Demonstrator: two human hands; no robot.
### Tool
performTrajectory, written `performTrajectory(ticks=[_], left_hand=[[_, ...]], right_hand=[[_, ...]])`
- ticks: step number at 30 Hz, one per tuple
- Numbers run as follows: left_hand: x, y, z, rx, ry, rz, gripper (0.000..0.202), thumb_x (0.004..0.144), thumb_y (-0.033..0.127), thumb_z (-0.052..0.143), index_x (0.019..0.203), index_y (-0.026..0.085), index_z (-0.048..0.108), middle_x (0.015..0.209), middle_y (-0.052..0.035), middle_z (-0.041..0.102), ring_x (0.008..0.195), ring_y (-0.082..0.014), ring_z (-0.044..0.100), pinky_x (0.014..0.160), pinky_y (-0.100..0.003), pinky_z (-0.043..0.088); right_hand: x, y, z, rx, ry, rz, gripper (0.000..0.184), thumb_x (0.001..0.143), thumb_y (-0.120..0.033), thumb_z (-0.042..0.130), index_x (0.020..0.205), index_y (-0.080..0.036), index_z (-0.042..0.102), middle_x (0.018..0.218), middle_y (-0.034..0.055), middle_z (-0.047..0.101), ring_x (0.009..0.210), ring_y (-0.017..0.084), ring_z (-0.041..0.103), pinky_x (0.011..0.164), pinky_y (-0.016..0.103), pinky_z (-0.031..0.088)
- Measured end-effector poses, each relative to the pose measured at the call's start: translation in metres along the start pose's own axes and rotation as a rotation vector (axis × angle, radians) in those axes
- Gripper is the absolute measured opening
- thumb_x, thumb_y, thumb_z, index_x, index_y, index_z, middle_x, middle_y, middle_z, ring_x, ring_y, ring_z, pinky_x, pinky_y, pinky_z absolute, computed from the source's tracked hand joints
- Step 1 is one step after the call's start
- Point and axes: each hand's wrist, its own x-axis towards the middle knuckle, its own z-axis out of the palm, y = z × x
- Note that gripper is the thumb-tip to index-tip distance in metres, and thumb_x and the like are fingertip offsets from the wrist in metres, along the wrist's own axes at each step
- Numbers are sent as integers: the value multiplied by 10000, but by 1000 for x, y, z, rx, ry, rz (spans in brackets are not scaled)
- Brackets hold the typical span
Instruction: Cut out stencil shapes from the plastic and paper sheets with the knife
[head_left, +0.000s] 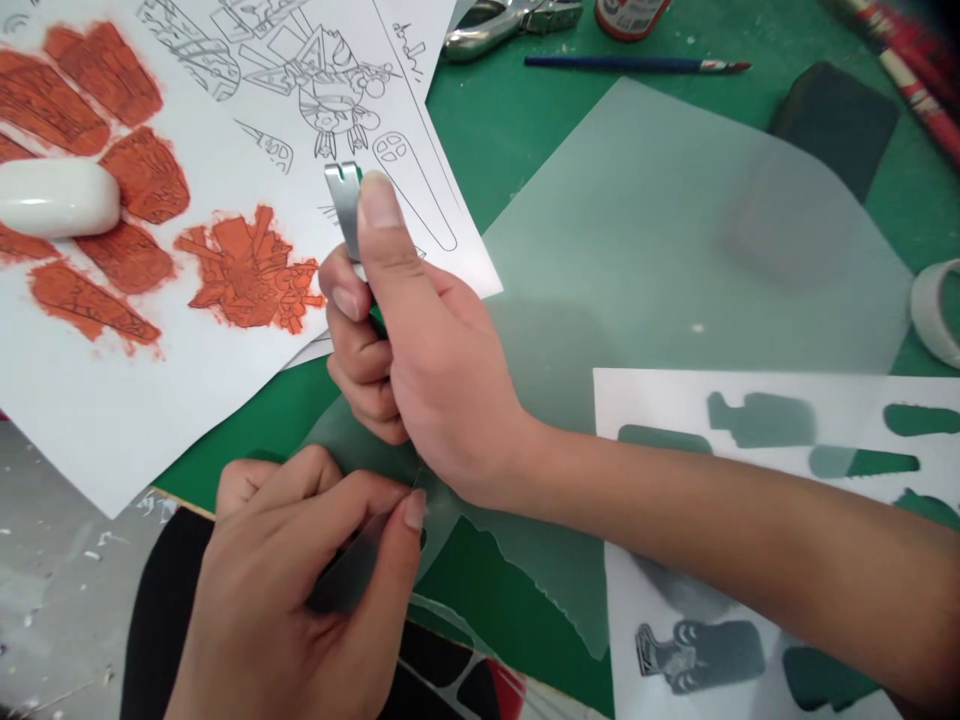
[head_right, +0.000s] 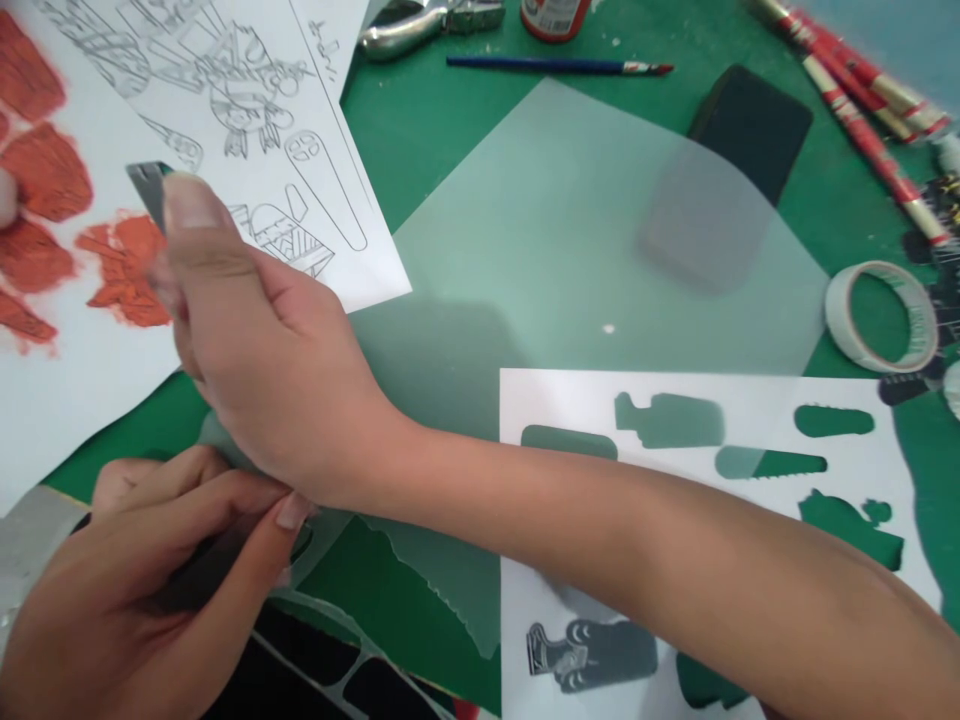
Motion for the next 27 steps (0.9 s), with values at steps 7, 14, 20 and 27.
performTrajectory(ticks=[7,14,20,27], left_hand=[[1,-1,-2,1,22,8,340,1103,195,585,780,255,669,637,93,509,597,-107,492,734,-375,345],[0,-3,-2,5,24,9,306,1110,196,596,825,260,684,651,100,533,603,-102,510,735,-365,358],[1,-4,0,-19,59,58,242,1096,164,627,884,264,683,643,120,543,598,-104,490,741,-372,345],[-2,-6,10,-22,164,65,221,1121,221,744,910,271,704,657,117,568,607,-107,497,753,-363,365]], right_hand=[[-1,5,-5,22,-13,-33,636,1223,-722,501,825,-263,313,790,-49,188,606,93,222,483,153,265],[4,-1,-10,37,-84,79,568,1272,-667,358,859,-278,327,766,-67,137,576,111,180,436,204,226],[3,-10,-19,173,-144,55,566,1150,-660,680,865,-280,372,697,-119,106,558,91,85,424,183,108],[-3,-53,-16,-115,-193,-130,601,1229,-236,523,721,-271,206,577,-82,112,506,124,149,406,265,204]])
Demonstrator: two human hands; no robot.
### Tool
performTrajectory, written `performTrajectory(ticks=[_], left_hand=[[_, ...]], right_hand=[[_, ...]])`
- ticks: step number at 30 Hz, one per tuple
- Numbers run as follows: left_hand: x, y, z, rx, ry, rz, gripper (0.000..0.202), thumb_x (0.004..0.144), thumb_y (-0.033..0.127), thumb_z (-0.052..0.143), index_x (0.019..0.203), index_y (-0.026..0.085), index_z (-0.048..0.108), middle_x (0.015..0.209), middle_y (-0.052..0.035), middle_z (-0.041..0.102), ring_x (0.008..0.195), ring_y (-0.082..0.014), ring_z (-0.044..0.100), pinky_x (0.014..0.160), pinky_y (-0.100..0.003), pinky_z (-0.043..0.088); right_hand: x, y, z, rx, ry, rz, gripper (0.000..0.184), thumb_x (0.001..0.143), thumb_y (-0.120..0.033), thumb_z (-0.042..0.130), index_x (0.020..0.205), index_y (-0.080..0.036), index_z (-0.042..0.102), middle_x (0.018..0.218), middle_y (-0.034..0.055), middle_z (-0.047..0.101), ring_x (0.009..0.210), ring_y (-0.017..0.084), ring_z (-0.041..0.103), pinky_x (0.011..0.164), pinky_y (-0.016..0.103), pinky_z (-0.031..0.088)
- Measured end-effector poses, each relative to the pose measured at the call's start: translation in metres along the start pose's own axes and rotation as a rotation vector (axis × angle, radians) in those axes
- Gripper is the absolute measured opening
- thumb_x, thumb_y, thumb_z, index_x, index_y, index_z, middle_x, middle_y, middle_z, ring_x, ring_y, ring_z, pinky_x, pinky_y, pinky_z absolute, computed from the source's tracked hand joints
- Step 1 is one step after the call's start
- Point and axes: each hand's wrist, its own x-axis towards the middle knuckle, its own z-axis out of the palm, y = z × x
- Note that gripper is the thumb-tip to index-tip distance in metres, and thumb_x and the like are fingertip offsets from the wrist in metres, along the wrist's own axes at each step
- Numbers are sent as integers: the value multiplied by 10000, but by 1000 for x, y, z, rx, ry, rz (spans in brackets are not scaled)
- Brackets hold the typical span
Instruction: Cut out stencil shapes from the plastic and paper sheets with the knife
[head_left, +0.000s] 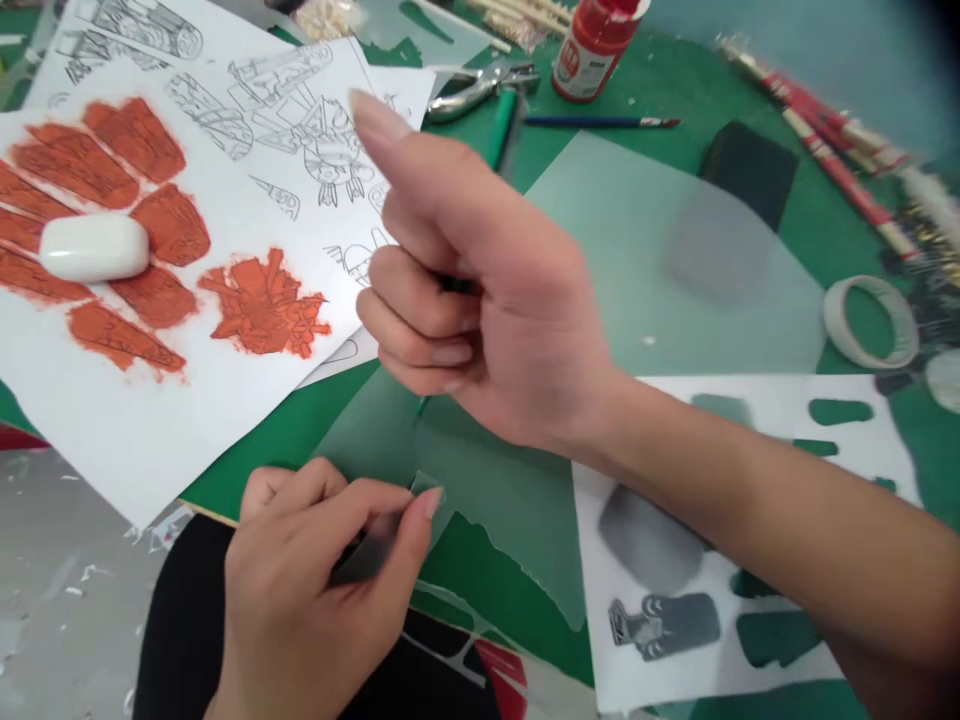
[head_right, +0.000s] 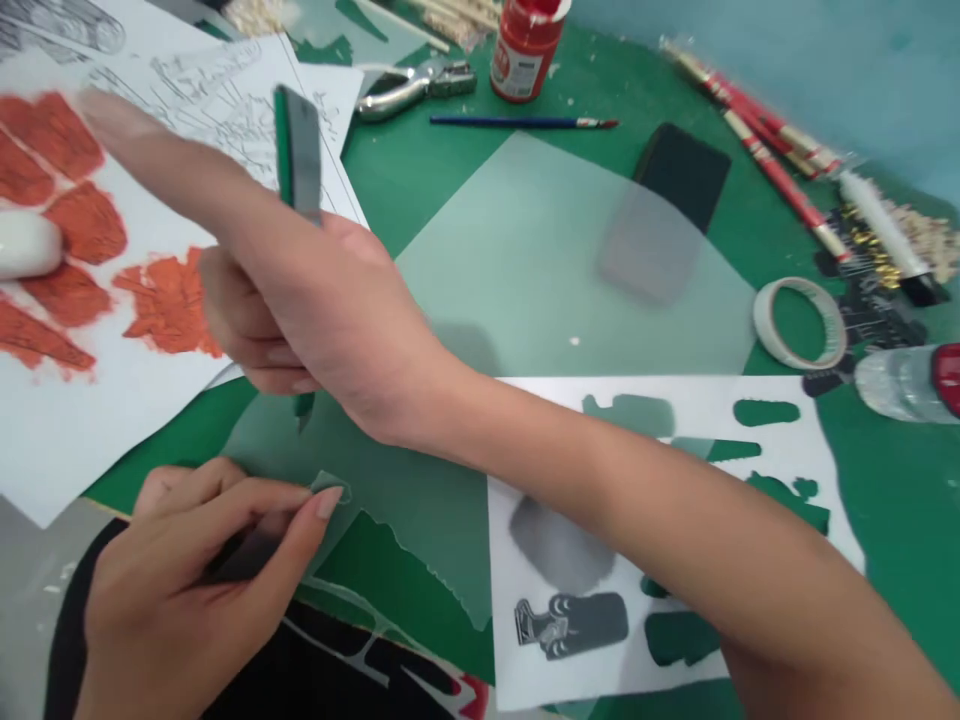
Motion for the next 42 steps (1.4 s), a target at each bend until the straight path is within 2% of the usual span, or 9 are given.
performTrajectory(ticks=[6,11,16,18,22,25,31,37,42], left_hand=[[-1,-7,5,-52,80,-4,132,1123,294,799,997,272,764,725,112,681,611,-105,576,768,-360,420],[0,-6,8,-55,143,-31,194,1132,336,753,953,273,797,718,108,692,575,-109,568,768,-375,435],[-1,-3,11,-29,160,-63,242,1126,371,724,924,275,815,672,97,667,558,-126,555,758,-383,449],[-1,-3,11,-18,166,-75,270,1132,365,711,901,267,812,647,92,650,542,-128,541,757,-391,443],[1,-3,8,-20,119,-69,196,1090,286,751,905,268,810,637,100,630,536,-116,543,753,-389,439],[1,-3,4,-29,73,-66,200,1083,233,736,889,268,769,649,101,619,568,-125,547,752,-385,433],[-2,-2,1,-12,8,-39,175,1107,188,686,950,267,690,695,106,607,619,-127,531,763,-371,401],[-6,-2,-2,24,-78,-35,73,1126,209,718,1131,281,715,700,116,571,633,-117,533,777,-364,395],[-9,1,-3,-1,-96,-120,77,1136,235,719,1120,310,728,694,104,575,641,-143,523,766,-388,404]], right_hand=[[-14,-43,4,-454,-60,-338,681,1289,-489,414,689,-232,609,798,5,638,802,132,651,821,294,567],[-18,-65,1,-734,98,-298,652,1218,-674,547,754,-234,676,593,-34,506,516,127,474,561,337,449],[-11,-45,-19,-784,-76,-432,657,1017,-735,869,733,-242,541,691,-53,504,646,114,468,611,289,442],[-16,-28,-31,-767,-117,-393,728,1065,-797,759,704,-259,426,683,-64,410,651,118,399,626,291,443],[-40,12,-59,-702,-72,-249,817,1157,-907,295,813,-232,603,714,-21,535,652,144,455,620,312,421],[-53,30,-72,-706,-86,-144,923,1152,-907,202,674,-224,599,590,-3,535,575,146,488,587,321,413],[-54,26,-69,-850,-138,-107,656,1049,-704,800,662,-223,580,594,-48,548,566,104,425,547,300,320],[-56,21,-68,-907,-251,-200,575,1139,-360,700,693,-246,355,618,-63,354,598,122,329,591,328,321],[-58,25,-71,-920,-292,-240,558,1182,-315,654,732,-246,332,659,-63,418,627,119,364,621,327,338]])
